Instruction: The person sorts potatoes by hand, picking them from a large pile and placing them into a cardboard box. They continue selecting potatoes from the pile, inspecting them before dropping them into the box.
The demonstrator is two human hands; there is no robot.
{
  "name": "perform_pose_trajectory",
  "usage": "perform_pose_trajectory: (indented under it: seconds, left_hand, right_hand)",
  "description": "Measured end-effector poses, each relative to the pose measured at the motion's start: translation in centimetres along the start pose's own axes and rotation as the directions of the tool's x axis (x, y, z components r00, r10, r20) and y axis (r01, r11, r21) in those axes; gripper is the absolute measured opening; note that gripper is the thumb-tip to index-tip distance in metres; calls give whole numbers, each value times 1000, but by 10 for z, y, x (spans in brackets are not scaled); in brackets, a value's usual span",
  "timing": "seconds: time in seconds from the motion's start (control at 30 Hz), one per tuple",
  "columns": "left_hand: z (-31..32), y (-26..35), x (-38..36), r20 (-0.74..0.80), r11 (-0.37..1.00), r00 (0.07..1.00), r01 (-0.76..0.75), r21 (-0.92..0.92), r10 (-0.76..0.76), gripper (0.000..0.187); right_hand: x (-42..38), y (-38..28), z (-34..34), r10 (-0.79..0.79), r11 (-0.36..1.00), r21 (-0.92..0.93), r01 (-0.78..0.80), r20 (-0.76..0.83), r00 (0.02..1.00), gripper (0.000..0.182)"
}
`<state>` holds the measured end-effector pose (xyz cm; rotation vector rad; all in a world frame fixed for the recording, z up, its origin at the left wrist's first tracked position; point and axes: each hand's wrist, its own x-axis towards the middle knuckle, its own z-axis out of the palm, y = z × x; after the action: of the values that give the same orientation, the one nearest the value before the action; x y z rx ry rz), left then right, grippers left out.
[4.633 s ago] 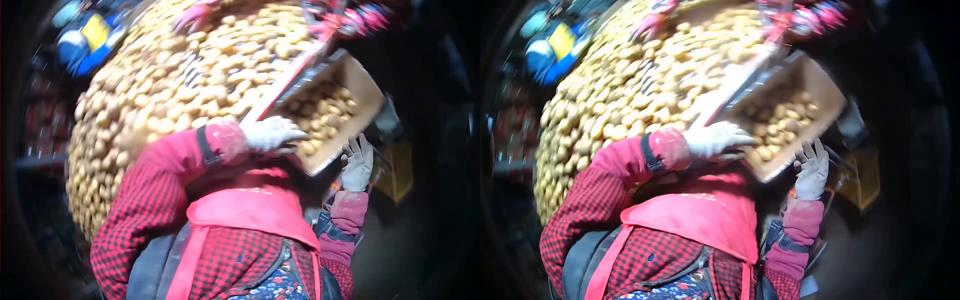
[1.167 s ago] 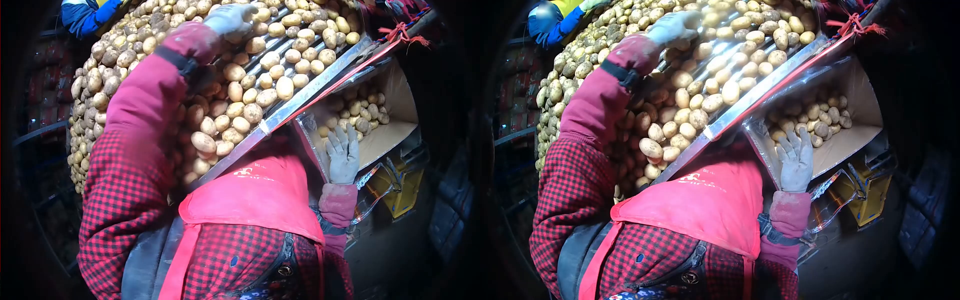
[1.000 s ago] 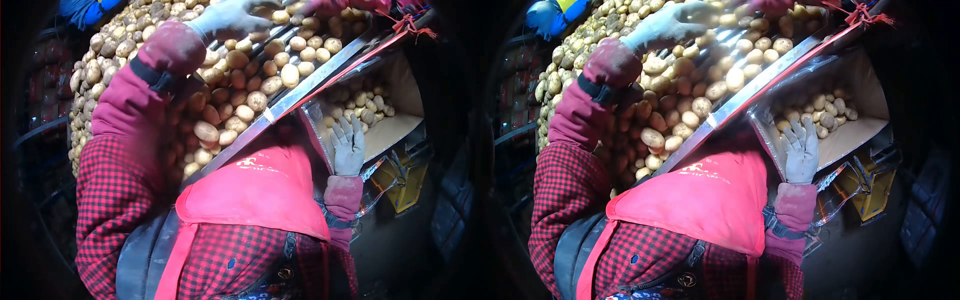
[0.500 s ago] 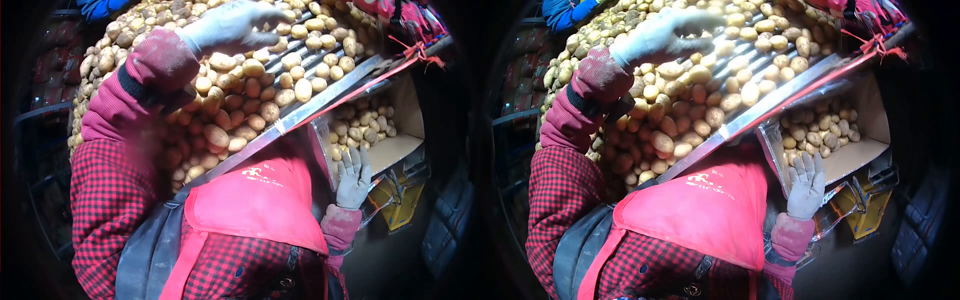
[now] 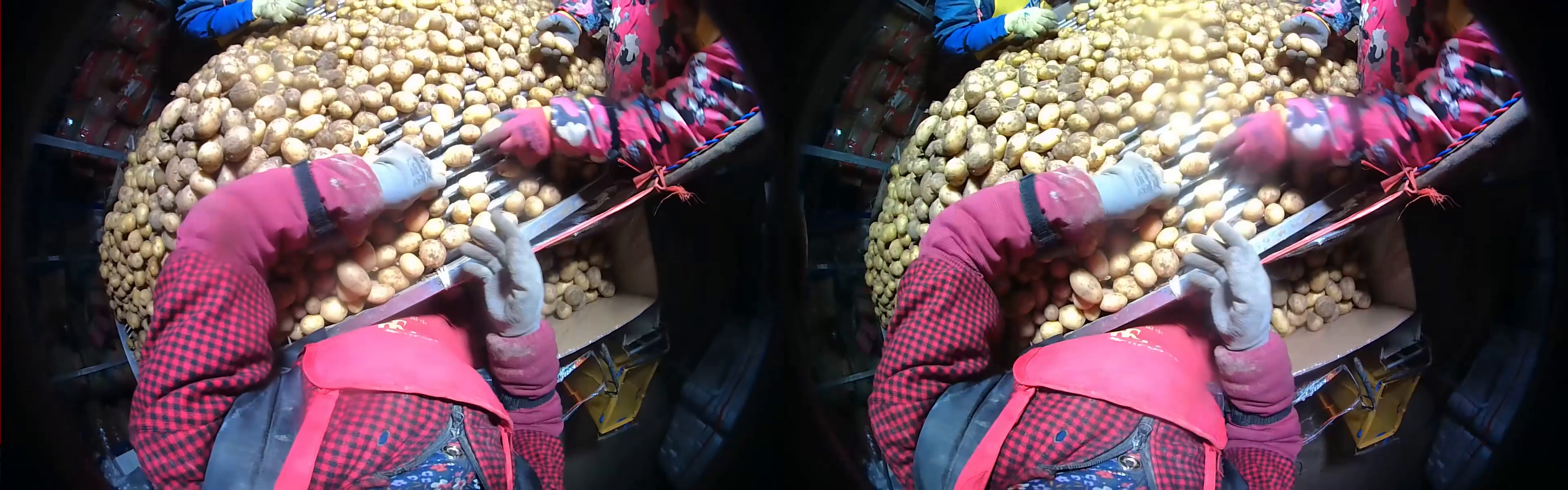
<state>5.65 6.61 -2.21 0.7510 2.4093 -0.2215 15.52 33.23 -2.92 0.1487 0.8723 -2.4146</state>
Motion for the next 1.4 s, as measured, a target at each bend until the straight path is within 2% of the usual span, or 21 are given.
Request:
perform_pose_trajectory:
  seconds: [0.07, 0.13, 0.2, 0.23, 0.27, 0.33, 0.37, 0.47, 0.53, 0.6, 0.63, 0.67, 0.73, 0.87, 0.97, 1.07, 1.17, 1.23, 1.27, 1.33, 1.4]
  left_hand:
    - [-26, 3, -26, -14, 894, 979, 181, -409, -204, 36]
    - [-31, 6, -41, -271, 833, 947, -6, -553, -174, 54]
    - [-37, 16, -52, -421, 854, 903, -155, -497, -81, 71]
    - [-36, 22, -54, -449, 804, 894, -257, -537, -14, 73]
    - [-38, 24, -56, -485, 744, 873, -357, -565, 51, 75]
    - [-61, 19, -65, -425, 745, 905, -267, -611, -24, 74]
    - [-64, 6, -61, -461, 807, 883, -208, -553, -89, 73]
    - [-49, -77, -18, -521, 914, 805, 63, -401, -284, 70]
    - [-57, -115, 7, -529, 906, 746, 247, -345, -405, 71]
    - [-68, -141, 24, -401, 836, 749, 372, -404, -527, 77]
    - [-63, -154, 40, -421, 836, 728, 408, -367, -541, 85]
    - [-57, -163, 59, -425, 839, 730, 401, -368, -536, 85]
    - [-59, -163, 84, -304, 792, 732, 553, -258, -610, 88]
    - [-46, -165, 102, -379, 768, 670, 527, -364, -639, 85]
    - [-53, -150, 85, -298, 795, 748, 485, -365, -594, 80]
    - [-40, -120, 74, -401, 854, 759, 499, -148, -513, 62]
    - [-20, -103, 78, -398, 878, 786, 382, -290, -473, 62]
    - [-22, -83, 74, -318, 865, 832, 328, -379, -455, 66]
    - [-17, -66, 72, -310, 867, 844, 305, -393, -437, 68]
    - [-13, -37, 66, -464, 925, 826, 170, -339, -321, 74]
    - [-27, -31, 58, -412, 953, 901, 6, -302, -136, 70]
  right_hand:
    - [10, 5, 6, 43, 999, -32, -43, 2, 999, 61]
    - [19, 10, 3, 63, 998, -25, -62, 51, 997, 59]
    - [25, 11, 6, 79, 997, -5, -79, 30, 996, 65]
    - [27, 16, 9, -17, 979, -200, 26, 49, 999, 67]
    - [33, 14, 17, 61, 995, 77, -63, 25, 998, 66]
    - [39, 14, 3, 156, 974, 146, -171, 112, 981, 61]
    - [40, 17, 0, -6, 990, -135, 28, 164, 986, 56]
    - [40, 24, 2, -119, 870, -464, 166, 128, 985, 48]
    - [40, 23, 6, -44, 951, -302, 64, 72, 996, 44]
    - [45, 29, 0, -104, 895, -426, 130, 85, 991, 43]
    - [45, 21, 3, -13, 955, -295, 33, 70, 997, 41]
    - [48, 25, -1, -120, 854, -491, 172, 137, 983, 37]
    - [51, 20, -7, -26, 982, -185, 45, 105, 994, 41]
    - [54, 23, -4, -98, 910, -389, 141, 127, 987, 47]
    - [56, 21, -7, -73, 941, -320, 114, 138, 988, 49]
    - [56, 26, -7, -19, 981, -191, 39, 103, 994, 51]
    - [60, 27, -7, -81, 935, -327, 134, 171, 982, 51]
    - [65, 24, -3, 82, 995, -71, -77, 77, 994, 57]
    - [65, 25, -4, 87, 994, -70, -82, 73, 994, 57]
    - [67, 30, -5, -59, 923, -364, 122, 179, 982, 63]
    - [68, 27, -3, -20, 929, -363, 76, 155, 988, 62]
